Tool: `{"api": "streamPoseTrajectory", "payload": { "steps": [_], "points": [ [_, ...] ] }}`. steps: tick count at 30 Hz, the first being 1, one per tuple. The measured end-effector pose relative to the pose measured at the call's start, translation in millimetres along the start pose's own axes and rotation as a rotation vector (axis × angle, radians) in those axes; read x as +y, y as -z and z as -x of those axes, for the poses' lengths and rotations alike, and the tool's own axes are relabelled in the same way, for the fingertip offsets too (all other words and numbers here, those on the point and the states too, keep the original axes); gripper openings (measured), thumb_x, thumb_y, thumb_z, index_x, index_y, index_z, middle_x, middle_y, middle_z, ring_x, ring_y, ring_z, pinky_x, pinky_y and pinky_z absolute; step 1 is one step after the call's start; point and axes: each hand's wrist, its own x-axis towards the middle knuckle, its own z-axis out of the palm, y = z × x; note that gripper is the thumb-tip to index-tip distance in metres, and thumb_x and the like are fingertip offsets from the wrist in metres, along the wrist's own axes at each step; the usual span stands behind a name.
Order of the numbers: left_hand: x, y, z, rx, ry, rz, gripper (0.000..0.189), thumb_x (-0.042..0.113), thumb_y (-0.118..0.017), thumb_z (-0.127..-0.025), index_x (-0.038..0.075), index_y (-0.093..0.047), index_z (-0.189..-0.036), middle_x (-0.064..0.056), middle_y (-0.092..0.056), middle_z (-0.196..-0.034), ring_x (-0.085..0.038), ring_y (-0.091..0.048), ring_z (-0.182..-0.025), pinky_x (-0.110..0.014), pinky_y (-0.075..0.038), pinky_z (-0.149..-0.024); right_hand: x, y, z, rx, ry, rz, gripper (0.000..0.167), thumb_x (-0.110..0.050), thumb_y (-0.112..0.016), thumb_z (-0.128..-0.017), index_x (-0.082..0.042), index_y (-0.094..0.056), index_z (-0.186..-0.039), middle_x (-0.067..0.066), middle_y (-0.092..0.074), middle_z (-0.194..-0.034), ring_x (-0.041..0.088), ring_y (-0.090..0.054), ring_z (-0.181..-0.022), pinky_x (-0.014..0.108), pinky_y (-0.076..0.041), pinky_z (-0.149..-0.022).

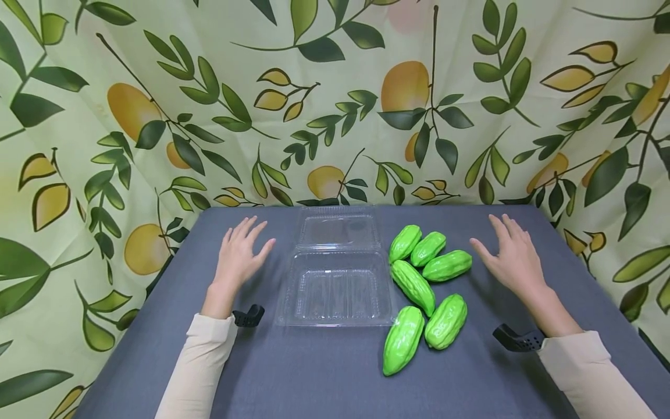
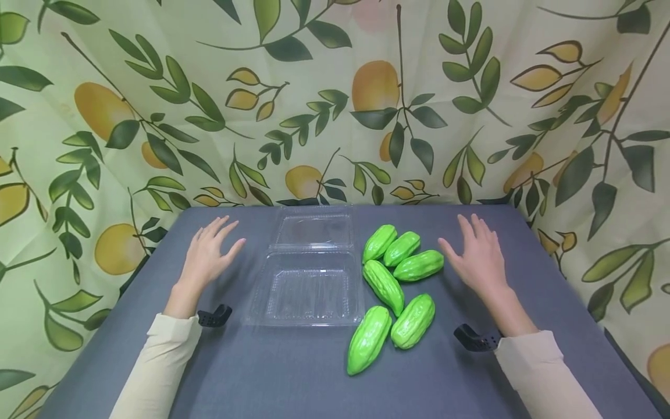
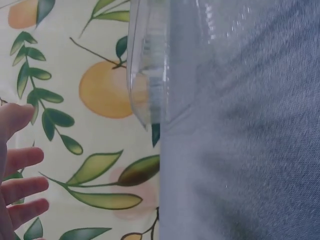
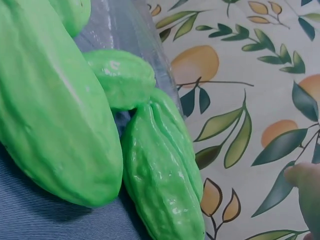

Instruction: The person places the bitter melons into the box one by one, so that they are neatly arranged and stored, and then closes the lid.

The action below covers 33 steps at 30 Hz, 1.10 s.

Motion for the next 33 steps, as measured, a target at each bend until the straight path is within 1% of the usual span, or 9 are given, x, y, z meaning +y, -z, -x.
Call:
{"api": "streamPoseTrajectory", "payload": {
  "steps": [3,5,9,15,18,21,24,30,33],
  "points": [
    [1.1,-1.1,3.5,0.022,-0.021,0.068,0.048,0.037,-0.055,-0.096,0.01,-0.054,-0.136,-0.017,-0.048,-0.147,-0.036,-0.042,-0.138,-0.058,-0.028,-0.115,0,0,6.4,0.002,-0.007,-0.034,0.067,-0.042,-0.048,-0.099,0.005,-0.034,-0.144,0.038,-0.031,-0.146,0.058,-0.03,-0.131,0.071,-0.027,-0.102],
    [1.3,-1.8,5.4,0.019,-0.024,0.139,0.045,0.034,-0.055,-0.097,0.009,-0.056,-0.134,-0.016,-0.051,-0.144,-0.037,-0.046,-0.135,-0.057,-0.033,-0.112,-1,0,10.4,0.002,-0.011,-0.052,0.065,-0.039,-0.049,-0.099,0.007,-0.035,-0.143,0.039,-0.034,-0.143,0.058,-0.033,-0.128,0.071,-0.029,-0.098],
    [1.4,-2.8,9.8,-0.028,-0.008,0.288,0.041,0.03,-0.055,-0.098,0.009,-0.057,-0.133,-0.015,-0.054,-0.141,-0.036,-0.048,-0.133,-0.056,-0.037,-0.109,-2,1,17.6,-0.002,-0.013,-0.079,0.063,-0.036,-0.051,-0.099,0.009,-0.037,-0.141,0.04,-0.04,-0.136,0.057,-0.037,-0.123,0.069,-0.032,-0.096],
    [3.4,-6.2,17.9,-0.072,-0.014,0.438,0.037,0.024,-0.057,-0.097,0.006,-0.06,-0.129,-0.017,-0.059,-0.133,-0.034,-0.057,-0.121,-0.056,-0.044,-0.102,-6,1,25.6,-0.023,-0.022,-0.111,0.06,-0.034,-0.051,-0.099,0.01,-0.039,-0.139,0.039,-0.045,-0.132,0.056,-0.042,-0.118,0.066,-0.036,-0.091],
    [3.2,-10.9,22.2,-0.086,-0.022,0.494,0.035,0.02,-0.059,-0.096,0.005,-0.061,-0.128,-0.017,-0.062,-0.128,-0.034,-0.06,-0.115,-0.055,-0.047,-0.098,-7,1,29.9,-0.03,-0.01,-0.129,0.058,-0.031,-0.052,-0.099,0.01,-0.041,-0.137,0.038,-0.048,-0.131,0.055,-0.046,-0.115,0.064,-0.038,-0.089],
    [3.3,-16.2,27.0,-0.106,-0.025,0.536,0.035,0.019,-0.059,-0.096,0.002,-0.061,-0.127,-0.017,-0.064,-0.125,-0.033,-0.062,-0.112,-0.052,-0.048,-0.098,-9,1,34.0,-0.042,-0.003,-0.141,0.056,-0.03,-0.054,-0.099,0.011,-0.043,-0.135,0.038,-0.05,-0.129,0.054,-0.05,-0.111,0.063,-0.041,-0.086],
    [3.5,-20.0,31.5,-0.141,-0.021,0.583,0.035,0.018,-0.058,-0.097,0.002,-0.06,-0.128,-0.017,-0.065,-0.125,-0.032,-0.063,-0.112,-0.047,-0.05,-0.097,-9,0,38.1,-0.059,-0.007,-0.151,0.054,-0.03,-0.054,-0.099,0.011,-0.045,-0.134,0.038,-0.052,-0.128,0.053,-0.053,-0.108,0.061,-0.043,-0.084],
    [3.2,-24.9,37.8,-0.206,0.005,0.653,0.036,0.019,-0.058,-0.097,0.002,-0.06,-0.128,-0.017,-0.066,-0.125,-0.033,-0.063,-0.111,-0.03,-0.052,-0.09,-9,-3,46.5,-0.078,-0.002,-0.204,0.049,-0.026,-0.055,-0.098,0.011,-0.049,-0.13,0.038,-0.056,-0.123,0.054,-0.057,-0.106,0.061,-0.048,-0.086],
    [2.3,-27.4,39.0,-0.223,0.014,0.678,0.036,0.018,-0.059,-0.096,0.001,-0.059,-0.128,-0.019,-0.065,-0.125,-0.034,-0.063,-0.111,-0.028,-0.052,-0.089,-9,-5,51.5,-0.086,0.004,-0.224,0.047,-0.026,-0.056,-0.098,0.01,-0.051,-0.128,0.036,-0.06,-0.118,0.051,-0.061,-0.103,0.058,-0.05,-0.085]
  ]
}}
